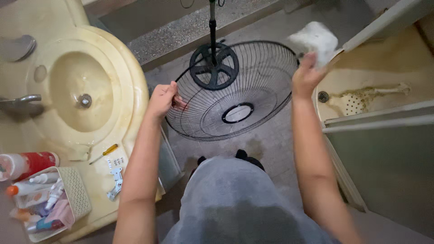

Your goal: The person kneels in a bathroom and uses a screwdriver to unscrew the motor housing of a standing fan, then removes the round front grille, wipes the grille and blades with a cloth, and reattaches the grille to the fan.

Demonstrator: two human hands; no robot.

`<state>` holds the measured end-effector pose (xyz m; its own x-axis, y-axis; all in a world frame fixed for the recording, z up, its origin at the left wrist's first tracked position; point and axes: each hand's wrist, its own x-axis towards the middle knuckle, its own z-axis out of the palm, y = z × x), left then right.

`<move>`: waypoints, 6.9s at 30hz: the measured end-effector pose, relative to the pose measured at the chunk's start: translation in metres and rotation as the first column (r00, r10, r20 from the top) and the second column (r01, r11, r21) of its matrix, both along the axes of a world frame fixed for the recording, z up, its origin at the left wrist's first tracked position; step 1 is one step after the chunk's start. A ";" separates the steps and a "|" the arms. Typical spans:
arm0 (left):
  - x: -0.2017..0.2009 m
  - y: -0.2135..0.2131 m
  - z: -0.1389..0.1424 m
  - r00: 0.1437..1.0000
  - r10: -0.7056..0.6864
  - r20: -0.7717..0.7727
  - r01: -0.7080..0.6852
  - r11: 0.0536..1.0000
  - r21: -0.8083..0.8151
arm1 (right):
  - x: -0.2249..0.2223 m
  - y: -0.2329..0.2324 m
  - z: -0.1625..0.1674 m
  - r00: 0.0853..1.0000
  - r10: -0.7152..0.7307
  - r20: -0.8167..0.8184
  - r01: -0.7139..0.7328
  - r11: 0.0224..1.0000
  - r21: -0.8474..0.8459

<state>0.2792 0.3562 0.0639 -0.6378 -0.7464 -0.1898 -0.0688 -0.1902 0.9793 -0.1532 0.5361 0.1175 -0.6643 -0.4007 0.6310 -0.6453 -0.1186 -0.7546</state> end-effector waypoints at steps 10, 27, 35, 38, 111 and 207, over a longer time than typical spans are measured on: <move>-0.060 0.053 0.040 1.000 -0.026 -0.001 0.026 0.997 -0.073 | 0.028 -0.033 0.030 0.970 0.152 -0.188 -0.081 0.937 0.340; -0.039 0.043 -0.002 0.870 0.426 -0.247 -0.408 0.905 0.121 | 0.151 -0.035 0.003 0.296 0.470 -0.831 -0.187 0.882 0.433; -0.025 0.054 0.000 0.860 0.418 -0.292 -0.348 0.900 0.264 | 0.045 -0.073 0.041 0.869 0.123 -0.479 0.142 0.866 0.480; -0.038 0.058 -0.002 0.880 0.426 -0.211 -0.371 0.893 0.255 | 0.091 -0.073 0.046 0.953 0.097 -0.288 0.067 0.857 0.511; -0.026 0.037 -0.018 0.872 0.436 -0.224 -0.406 0.898 0.170 | 0.199 -0.007 0.003 0.377 0.753 -0.540 -0.550 0.651 0.524; -0.059 0.066 0.016 0.816 0.456 -0.356 -0.394 0.888 0.236 | 0.236 -0.033 0.011 0.626 0.522 -0.579 -0.363 0.852 0.376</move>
